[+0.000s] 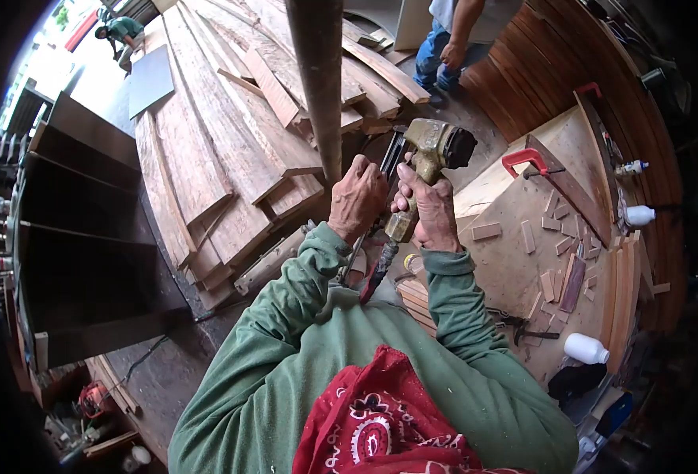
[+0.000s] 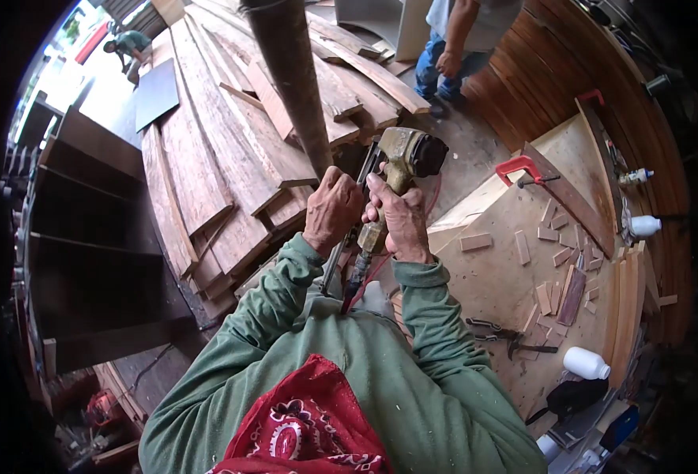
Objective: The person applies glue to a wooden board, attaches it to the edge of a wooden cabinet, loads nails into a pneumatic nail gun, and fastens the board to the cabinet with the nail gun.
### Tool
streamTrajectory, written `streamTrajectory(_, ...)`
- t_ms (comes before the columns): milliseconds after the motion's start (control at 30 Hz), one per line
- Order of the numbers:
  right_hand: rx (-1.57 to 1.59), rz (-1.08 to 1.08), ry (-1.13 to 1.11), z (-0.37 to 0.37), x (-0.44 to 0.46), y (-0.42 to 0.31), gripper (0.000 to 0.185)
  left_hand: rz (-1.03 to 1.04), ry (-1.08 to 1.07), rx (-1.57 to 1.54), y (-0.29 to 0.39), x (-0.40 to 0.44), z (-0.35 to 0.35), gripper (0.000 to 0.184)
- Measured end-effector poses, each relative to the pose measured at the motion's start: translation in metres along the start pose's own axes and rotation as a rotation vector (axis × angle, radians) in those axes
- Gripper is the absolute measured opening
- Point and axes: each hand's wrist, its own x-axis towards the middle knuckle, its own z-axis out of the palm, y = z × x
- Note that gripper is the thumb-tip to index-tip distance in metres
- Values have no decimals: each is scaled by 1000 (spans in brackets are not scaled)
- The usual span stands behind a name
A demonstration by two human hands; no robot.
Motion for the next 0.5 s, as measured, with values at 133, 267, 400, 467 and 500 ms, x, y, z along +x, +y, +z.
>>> streamTrajectory(133,-59,34,-90,31,-2,17,37,-167,35,30,-13,-22,-25,11)
streamTrajectory(267,-103,88,-187,71,-9,39,36,-374,159,-168,-44,-55,-48,12)
streamTrajectory(400,-137,165,-282,104,-9,76,26,-476,228,-160,-70,-83,-86,13)
streamTrajectory(467,-180,163,-316,130,-19,91,23,-528,230,-173,-85,-102,-108,13)
streamTrajectory(500,-193,169,-336,143,-24,100,22,-533,236,-163,-93,-112,-119,13)
